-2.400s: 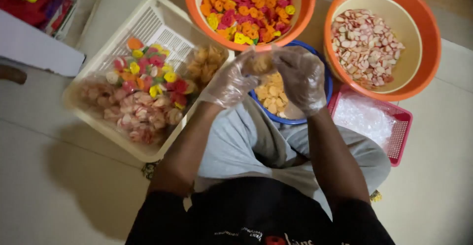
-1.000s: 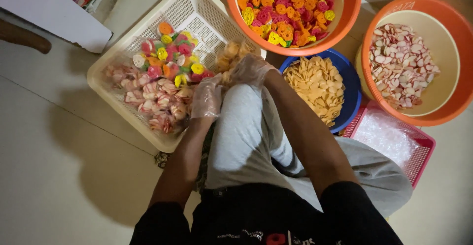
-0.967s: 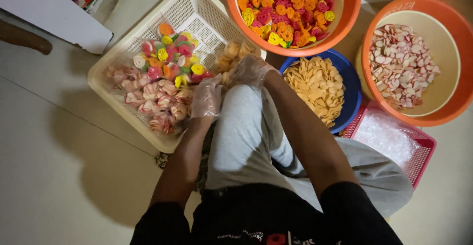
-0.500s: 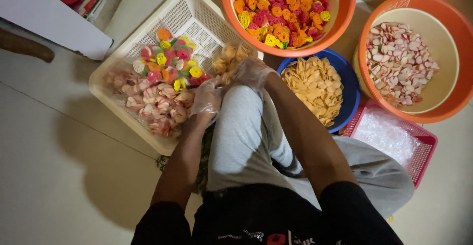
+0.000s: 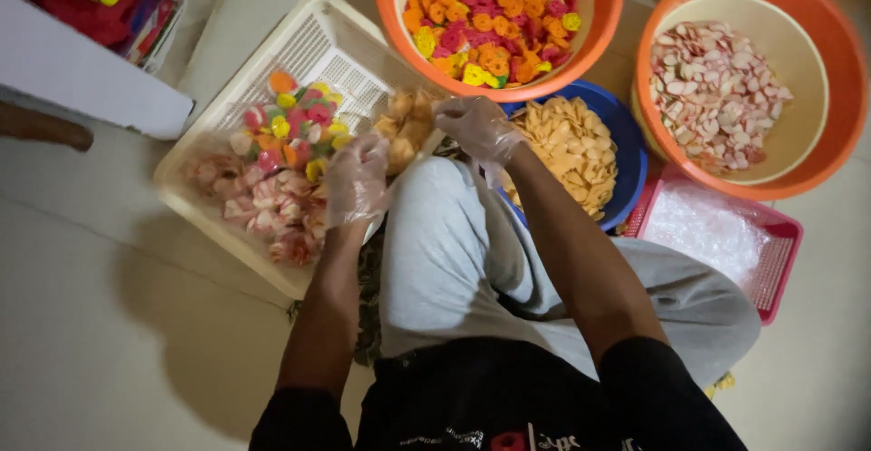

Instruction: Manually filling small plastic bags with various types of snacks from large bowls while sitting on the floor.

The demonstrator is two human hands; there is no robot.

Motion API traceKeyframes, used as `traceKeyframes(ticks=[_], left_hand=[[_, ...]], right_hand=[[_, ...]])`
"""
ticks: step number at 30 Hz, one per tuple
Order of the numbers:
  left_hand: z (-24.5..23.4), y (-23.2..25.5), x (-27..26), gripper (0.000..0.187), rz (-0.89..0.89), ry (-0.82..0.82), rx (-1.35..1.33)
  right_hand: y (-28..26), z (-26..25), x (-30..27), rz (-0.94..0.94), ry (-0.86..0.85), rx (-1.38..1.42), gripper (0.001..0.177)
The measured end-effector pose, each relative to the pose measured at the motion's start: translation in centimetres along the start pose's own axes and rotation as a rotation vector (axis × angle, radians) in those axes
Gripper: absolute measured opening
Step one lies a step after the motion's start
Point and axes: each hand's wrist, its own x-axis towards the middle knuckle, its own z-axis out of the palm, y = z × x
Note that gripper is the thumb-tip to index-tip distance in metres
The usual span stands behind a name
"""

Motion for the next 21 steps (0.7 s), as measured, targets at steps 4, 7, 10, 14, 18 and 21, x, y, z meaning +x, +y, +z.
traceKeyframes(ticks=[4, 7, 10, 14, 18, 21], left_hand=[[1.1, 4.3, -0.4, 0.016, 0.049, 0.177, -0.116], [2.8, 6.0, 0.3, 0.018, 0.244, 0.077, -0.217], [5.7, 9.4, -0.4, 0.020, 0.419, 0.020, -0.243], [11.7, 11.5, -0.9, 0.021, 0.557, -0.159, -0.334], [19.2, 11.1, -2.4, 0.025, 0.720, -0.262, -0.122], [17.4, 19.5, -5.7, 0.020, 0.032, -0.730, -0.285]], right_hand=[[3.7, -3.0, -2.0, -0.069, 0.119, 0.166, 0.034], [4.1, -6.6, -5.9, -0.195, 0.188, 0.288, 0.033], [5.6, -11.3, -10.4, -0.130, 0.199, 0.215, 0.035], [12.8, -14.4, -13.3, 0.014, 0.329, 0.104, 0.030], [19.5, -17.7, -16.2, 0.056, 0.430, 0.136, 0.031], [25.6, -19.9, -18.1, 0.158, 0.494, 0.107, 0.032]])
